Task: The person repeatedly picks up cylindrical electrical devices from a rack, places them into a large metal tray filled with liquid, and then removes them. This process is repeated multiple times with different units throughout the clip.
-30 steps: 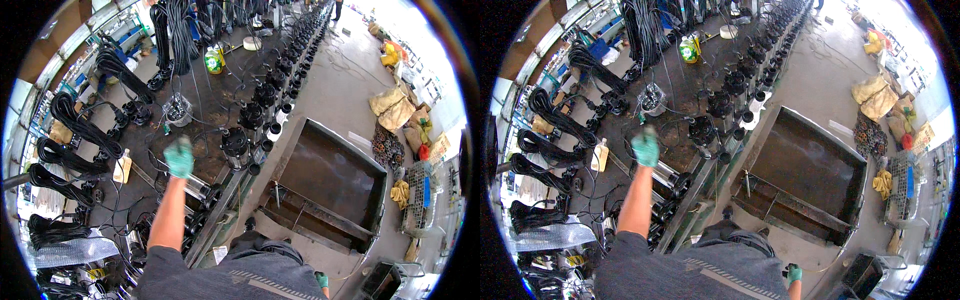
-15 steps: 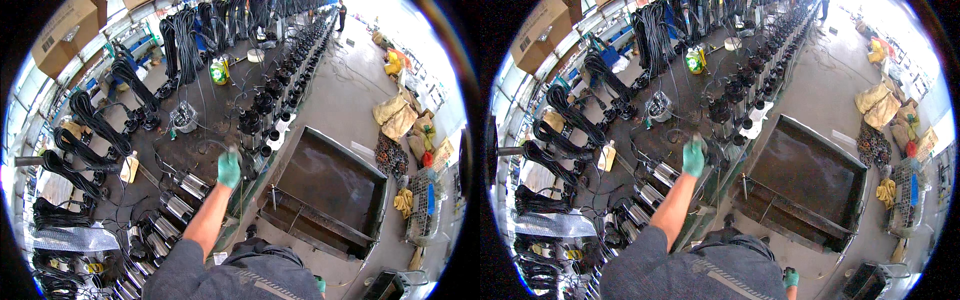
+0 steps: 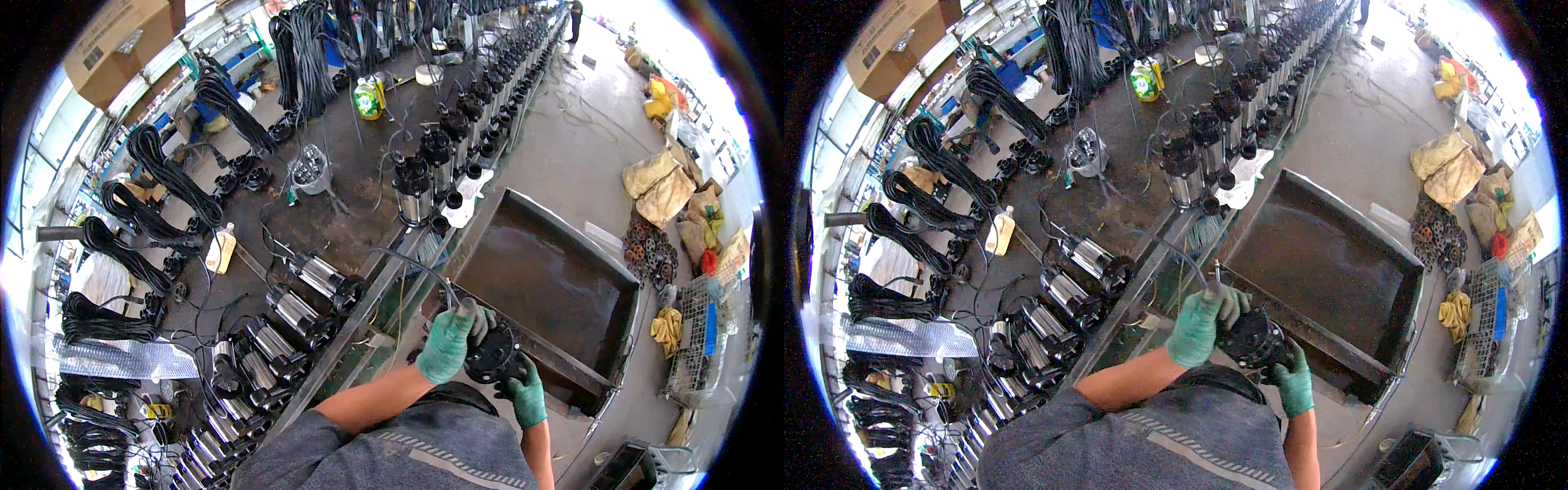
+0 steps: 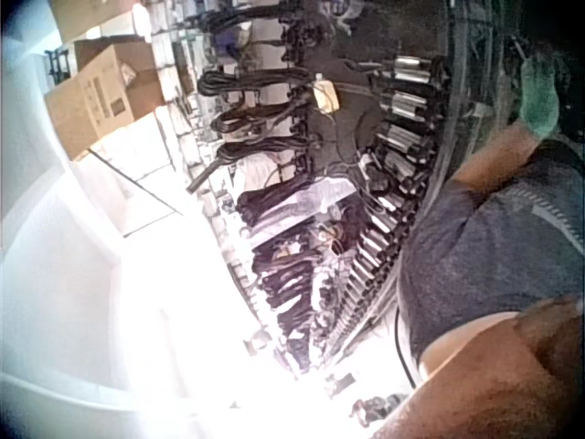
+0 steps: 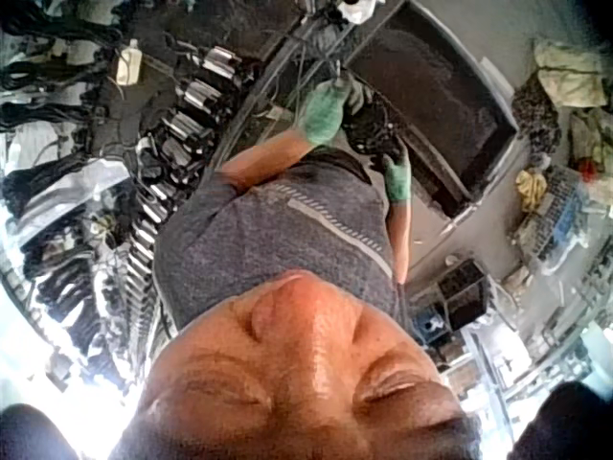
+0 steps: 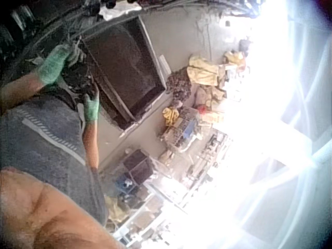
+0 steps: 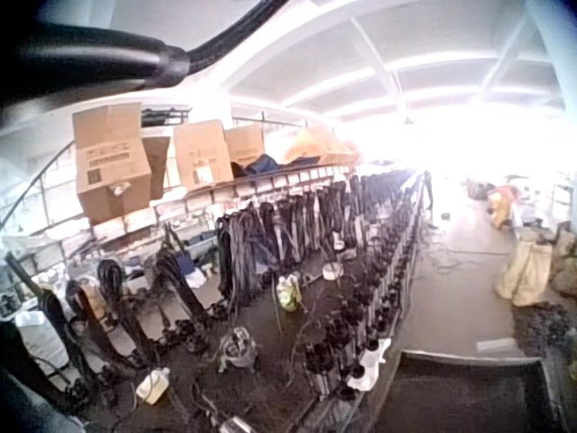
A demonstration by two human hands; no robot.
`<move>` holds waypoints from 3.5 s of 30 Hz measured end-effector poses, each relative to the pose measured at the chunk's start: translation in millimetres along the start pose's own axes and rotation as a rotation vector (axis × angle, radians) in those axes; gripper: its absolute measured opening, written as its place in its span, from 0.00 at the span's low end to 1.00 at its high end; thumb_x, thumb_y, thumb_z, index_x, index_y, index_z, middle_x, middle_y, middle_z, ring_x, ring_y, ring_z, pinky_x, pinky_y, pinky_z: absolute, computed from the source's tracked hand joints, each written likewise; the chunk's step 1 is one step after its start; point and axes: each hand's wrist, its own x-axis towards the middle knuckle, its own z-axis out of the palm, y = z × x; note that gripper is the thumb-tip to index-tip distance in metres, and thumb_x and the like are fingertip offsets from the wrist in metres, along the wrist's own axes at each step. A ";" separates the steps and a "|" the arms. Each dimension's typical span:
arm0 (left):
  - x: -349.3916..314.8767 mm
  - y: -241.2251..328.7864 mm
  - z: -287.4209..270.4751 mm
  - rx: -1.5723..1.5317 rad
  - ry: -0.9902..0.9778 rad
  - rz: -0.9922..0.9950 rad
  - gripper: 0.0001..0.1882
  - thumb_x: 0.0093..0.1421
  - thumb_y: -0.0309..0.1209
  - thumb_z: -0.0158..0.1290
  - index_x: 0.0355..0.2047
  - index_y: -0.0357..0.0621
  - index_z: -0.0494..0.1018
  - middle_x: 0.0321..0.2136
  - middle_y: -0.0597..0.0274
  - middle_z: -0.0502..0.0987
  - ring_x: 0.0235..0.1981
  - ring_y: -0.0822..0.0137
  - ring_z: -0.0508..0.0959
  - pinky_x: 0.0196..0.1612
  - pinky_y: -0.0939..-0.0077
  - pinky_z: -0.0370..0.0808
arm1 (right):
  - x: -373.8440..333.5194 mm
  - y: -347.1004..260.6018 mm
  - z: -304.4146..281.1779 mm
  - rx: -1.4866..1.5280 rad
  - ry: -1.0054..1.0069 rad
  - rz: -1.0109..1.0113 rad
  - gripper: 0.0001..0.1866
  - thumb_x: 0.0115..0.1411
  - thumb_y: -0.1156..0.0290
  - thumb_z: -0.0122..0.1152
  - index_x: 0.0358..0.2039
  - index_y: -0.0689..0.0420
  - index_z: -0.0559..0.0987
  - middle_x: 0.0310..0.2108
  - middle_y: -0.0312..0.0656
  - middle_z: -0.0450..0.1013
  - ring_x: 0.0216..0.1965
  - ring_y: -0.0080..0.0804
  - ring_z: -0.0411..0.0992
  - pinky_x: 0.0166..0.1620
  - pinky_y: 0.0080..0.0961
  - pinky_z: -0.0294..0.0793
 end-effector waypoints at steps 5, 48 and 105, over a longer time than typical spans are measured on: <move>1.9 -57.7 -38.5 0.500 -0.039 -0.116 0.21 0.74 0.49 0.46 0.34 0.42 0.70 0.27 0.62 0.74 0.30 0.63 0.73 0.44 0.66 0.72 | -12.7 3.5 -55.9 -0.359 0.285 -0.219 0.18 0.53 0.83 0.45 0.43 0.67 0.79 0.30 0.41 0.78 0.26 0.25 0.73 0.26 0.23 0.73; 18.4 -167.8 -56.7 1.252 -0.227 -0.247 0.37 0.48 0.40 0.75 0.47 0.34 0.65 0.39 0.52 0.78 0.39 0.60 0.78 0.48 0.66 0.76 | -47.0 111.7 -315.4 0.092 1.231 -0.097 0.17 0.67 0.67 0.62 0.55 0.54 0.74 0.28 0.40 0.77 0.22 0.30 0.77 0.25 0.29 0.80; 30.2 -153.4 -44.6 1.407 -0.304 -0.334 0.39 0.48 0.43 0.76 0.48 0.32 0.67 0.41 0.47 0.82 0.41 0.55 0.81 0.48 0.63 0.77 | 13.8 54.8 -189.1 0.050 0.183 0.210 0.16 0.72 0.56 0.54 0.48 0.56 0.76 0.35 0.45 0.80 0.38 0.33 0.81 0.38 0.32 0.82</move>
